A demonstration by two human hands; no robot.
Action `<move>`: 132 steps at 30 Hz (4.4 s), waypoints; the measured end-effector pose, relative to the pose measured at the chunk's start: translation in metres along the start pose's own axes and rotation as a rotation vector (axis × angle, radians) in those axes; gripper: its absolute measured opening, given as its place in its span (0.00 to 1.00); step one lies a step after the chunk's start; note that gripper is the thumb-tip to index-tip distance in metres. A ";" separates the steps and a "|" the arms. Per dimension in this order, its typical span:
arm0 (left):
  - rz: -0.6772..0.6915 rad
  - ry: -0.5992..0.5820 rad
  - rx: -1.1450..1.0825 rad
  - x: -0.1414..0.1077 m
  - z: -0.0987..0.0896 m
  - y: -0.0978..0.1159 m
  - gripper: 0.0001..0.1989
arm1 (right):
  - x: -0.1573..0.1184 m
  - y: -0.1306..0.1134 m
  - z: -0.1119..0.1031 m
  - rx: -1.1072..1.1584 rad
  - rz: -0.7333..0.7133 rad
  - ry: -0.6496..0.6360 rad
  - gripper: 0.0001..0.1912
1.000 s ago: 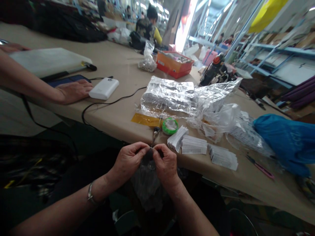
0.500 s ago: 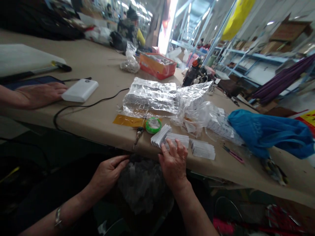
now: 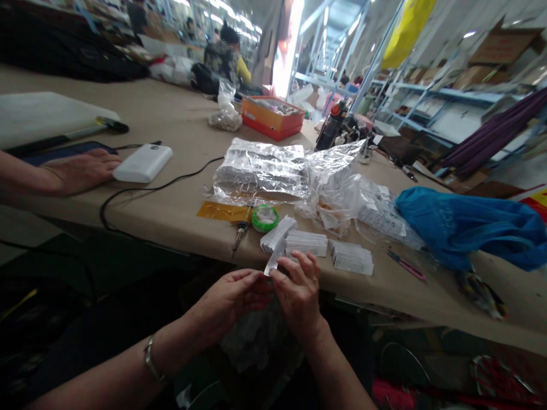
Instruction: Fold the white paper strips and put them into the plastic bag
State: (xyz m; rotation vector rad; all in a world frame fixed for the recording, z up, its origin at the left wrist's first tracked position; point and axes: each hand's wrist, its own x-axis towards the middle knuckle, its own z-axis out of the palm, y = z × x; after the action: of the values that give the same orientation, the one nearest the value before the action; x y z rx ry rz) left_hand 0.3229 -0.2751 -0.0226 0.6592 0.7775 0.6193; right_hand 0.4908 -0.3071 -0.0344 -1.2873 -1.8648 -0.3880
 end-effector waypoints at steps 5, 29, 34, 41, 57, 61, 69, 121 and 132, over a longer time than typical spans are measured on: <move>-0.017 -0.081 -0.205 0.008 0.014 0.003 0.12 | -0.004 -0.002 -0.001 0.066 -0.002 0.000 0.06; -0.087 0.097 0.027 0.007 0.014 -0.002 0.06 | -0.019 0.035 -0.008 -0.206 0.138 -0.091 0.09; -0.160 0.090 0.013 0.003 0.020 0.007 0.07 | -0.020 0.038 -0.012 -0.030 0.219 0.010 0.07; -0.194 -0.039 -0.115 0.002 0.023 0.008 0.06 | -0.014 -0.003 -0.020 0.340 0.083 -0.021 0.08; -0.086 -0.084 -0.204 -0.002 0.016 0.001 0.06 | -0.014 -0.025 -0.019 0.278 -0.141 -0.247 0.09; -0.084 -0.085 -0.200 -0.003 0.017 -0.001 0.07 | -0.013 -0.025 -0.020 0.292 -0.135 -0.243 0.09; -0.111 -0.038 -0.190 -0.004 0.020 -0.001 0.07 | -0.020 -0.025 -0.026 0.298 -0.114 -0.251 0.12; -0.078 -0.022 -0.349 -0.022 0.008 0.009 0.04 | -0.014 -0.033 -0.007 0.271 -0.235 -0.272 0.09; -0.086 -0.037 -0.314 -0.019 0.001 0.003 0.07 | -0.011 -0.032 -0.009 0.282 -0.227 -0.313 0.06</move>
State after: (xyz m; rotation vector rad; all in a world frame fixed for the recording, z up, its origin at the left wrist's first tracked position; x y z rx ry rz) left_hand 0.3120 -0.2874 -0.0122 0.3473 0.6530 0.6323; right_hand 0.4680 -0.3340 -0.0307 -0.9911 -2.2459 -0.0339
